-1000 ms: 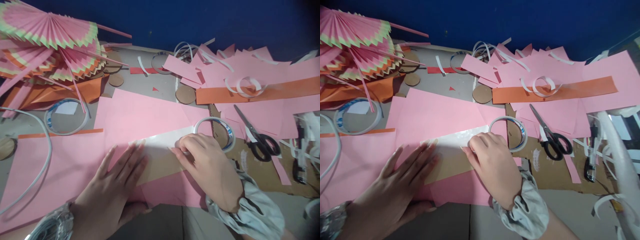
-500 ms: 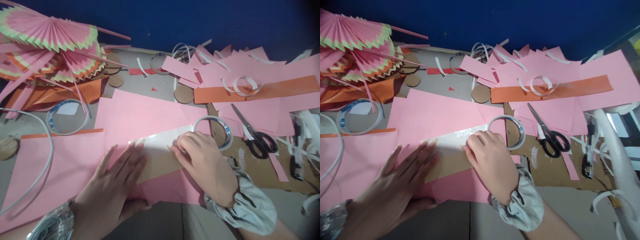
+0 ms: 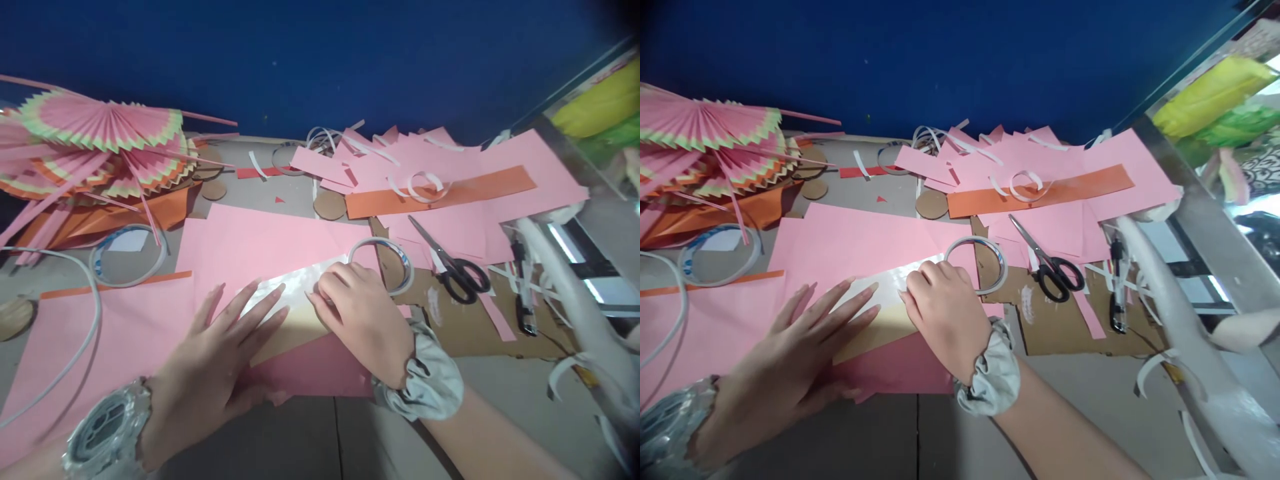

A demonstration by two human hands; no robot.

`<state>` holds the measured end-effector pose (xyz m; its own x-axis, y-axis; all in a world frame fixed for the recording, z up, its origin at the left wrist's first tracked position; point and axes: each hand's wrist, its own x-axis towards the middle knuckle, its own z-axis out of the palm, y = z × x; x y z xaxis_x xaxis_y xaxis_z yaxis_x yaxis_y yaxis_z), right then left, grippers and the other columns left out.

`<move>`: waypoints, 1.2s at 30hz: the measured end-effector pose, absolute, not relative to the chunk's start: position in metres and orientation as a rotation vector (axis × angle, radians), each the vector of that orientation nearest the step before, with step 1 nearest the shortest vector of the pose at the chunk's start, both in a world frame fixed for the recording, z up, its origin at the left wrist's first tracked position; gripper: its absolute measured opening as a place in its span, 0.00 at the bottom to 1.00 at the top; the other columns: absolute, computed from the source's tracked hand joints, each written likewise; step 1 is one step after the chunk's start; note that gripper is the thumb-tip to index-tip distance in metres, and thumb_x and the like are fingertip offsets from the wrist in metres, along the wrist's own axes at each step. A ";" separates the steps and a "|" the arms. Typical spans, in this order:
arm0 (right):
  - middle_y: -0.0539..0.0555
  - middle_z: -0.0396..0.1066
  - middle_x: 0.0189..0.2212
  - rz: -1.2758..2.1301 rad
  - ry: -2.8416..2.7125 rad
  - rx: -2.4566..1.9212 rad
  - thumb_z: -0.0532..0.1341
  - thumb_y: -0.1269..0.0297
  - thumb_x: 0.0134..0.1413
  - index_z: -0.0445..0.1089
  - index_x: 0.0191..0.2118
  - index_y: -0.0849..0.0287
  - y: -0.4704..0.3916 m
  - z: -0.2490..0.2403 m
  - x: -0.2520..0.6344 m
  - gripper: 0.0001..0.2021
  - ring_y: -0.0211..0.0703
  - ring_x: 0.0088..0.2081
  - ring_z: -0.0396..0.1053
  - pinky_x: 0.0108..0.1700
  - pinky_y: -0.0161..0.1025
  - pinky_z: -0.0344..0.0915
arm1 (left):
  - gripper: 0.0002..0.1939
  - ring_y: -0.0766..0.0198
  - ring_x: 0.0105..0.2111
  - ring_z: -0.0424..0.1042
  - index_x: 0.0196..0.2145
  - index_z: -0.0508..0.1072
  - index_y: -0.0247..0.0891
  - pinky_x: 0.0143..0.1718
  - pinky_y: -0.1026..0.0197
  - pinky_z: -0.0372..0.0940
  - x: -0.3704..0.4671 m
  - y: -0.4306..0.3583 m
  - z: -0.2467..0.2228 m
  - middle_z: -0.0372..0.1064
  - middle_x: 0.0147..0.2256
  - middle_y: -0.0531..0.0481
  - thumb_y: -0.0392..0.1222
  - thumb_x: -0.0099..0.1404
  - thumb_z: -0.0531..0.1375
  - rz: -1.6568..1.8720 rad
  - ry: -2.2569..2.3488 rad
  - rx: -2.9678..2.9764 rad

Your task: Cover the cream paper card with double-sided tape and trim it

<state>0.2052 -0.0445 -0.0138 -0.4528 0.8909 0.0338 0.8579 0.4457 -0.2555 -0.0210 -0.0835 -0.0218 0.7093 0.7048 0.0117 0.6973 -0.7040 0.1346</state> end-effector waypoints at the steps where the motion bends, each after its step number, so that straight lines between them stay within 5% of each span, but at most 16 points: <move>1: 0.52 0.64 0.32 0.301 -2.527 -1.542 0.53 0.66 0.61 0.61 0.30 0.59 -0.044 -0.014 0.205 0.08 0.43 0.34 0.59 0.39 0.41 0.55 | 0.37 0.45 0.63 0.44 0.63 0.53 0.40 0.62 0.40 0.34 -0.021 -0.084 -0.022 0.48 0.64 0.48 0.61 0.62 0.52 0.101 1.166 2.802; 12: 0.53 0.65 0.33 0.316 -2.533 -1.527 0.52 0.65 0.61 0.62 0.32 0.59 -0.045 -0.013 0.206 0.08 0.43 0.35 0.60 0.40 0.42 0.56 | 0.34 0.47 0.63 0.45 0.60 0.58 0.42 0.62 0.43 0.33 -0.061 -0.105 -0.008 0.51 0.63 0.47 0.57 0.60 0.56 -0.029 1.298 2.868; 18: 0.53 0.65 0.33 0.274 -2.529 -1.530 0.52 0.64 0.61 0.62 0.31 0.59 -0.046 -0.013 0.206 0.08 0.43 0.35 0.60 0.38 0.41 0.55 | 0.28 0.43 0.61 0.49 0.56 0.58 0.34 0.60 0.38 0.43 -0.028 -0.098 0.006 0.52 0.61 0.37 0.48 0.61 0.56 0.316 1.326 2.785; 21: 0.54 0.65 0.33 0.255 -2.522 -1.524 0.52 0.64 0.61 0.63 0.31 0.59 -0.046 -0.015 0.207 0.08 0.43 0.35 0.60 0.38 0.41 0.55 | 0.17 0.47 0.56 0.57 0.47 0.63 0.36 0.57 0.40 0.50 -0.010 -0.098 0.020 0.63 0.53 0.40 0.35 0.59 0.55 0.635 1.227 2.771; 25: 0.53 0.65 0.33 0.232 -2.512 -1.518 0.53 0.66 0.60 0.63 0.31 0.58 -0.047 -0.016 0.207 0.07 0.44 0.36 0.60 0.40 0.41 0.55 | 0.07 0.60 0.35 0.66 0.37 0.66 0.38 0.46 0.52 0.61 0.009 -0.098 0.027 0.69 0.33 0.50 0.33 0.59 0.54 0.886 0.988 2.702; 28: 0.54 0.65 0.33 0.232 -2.509 -1.535 0.53 0.65 0.58 0.63 0.31 0.59 -0.048 -0.015 0.206 0.06 0.45 0.37 0.60 0.39 0.41 0.55 | 0.16 0.53 0.47 0.66 0.47 0.67 0.34 0.53 0.48 0.56 0.020 -0.094 0.016 0.69 0.45 0.43 0.41 0.63 0.55 0.415 1.174 2.726; 31: 0.55 0.65 0.35 0.202 -2.537 -1.562 0.52 0.65 0.58 0.63 0.32 0.59 -0.049 -0.012 0.206 0.06 0.47 0.38 0.60 0.40 0.43 0.53 | 0.32 0.44 0.61 0.51 0.60 0.56 0.31 0.59 0.43 0.45 0.023 -0.093 -0.003 0.53 0.62 0.39 0.54 0.64 0.51 0.149 1.278 2.822; 36: 0.56 0.65 0.34 0.036 -2.545 -1.682 0.49 0.68 0.58 0.64 0.32 0.59 -0.049 -0.009 0.210 0.09 0.49 0.37 0.60 0.42 0.48 0.51 | 0.41 0.45 0.62 0.47 0.61 0.54 0.26 0.60 0.49 0.44 0.011 -0.098 -0.025 0.47 0.63 0.35 0.62 0.62 0.50 0.120 1.193 2.873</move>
<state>0.2097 -0.0495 -0.0086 -0.3892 0.9190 0.0628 0.9169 0.3931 -0.0695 0.0113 -0.0982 -0.0255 0.7035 0.7082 0.0600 0.7060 -0.7060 0.0560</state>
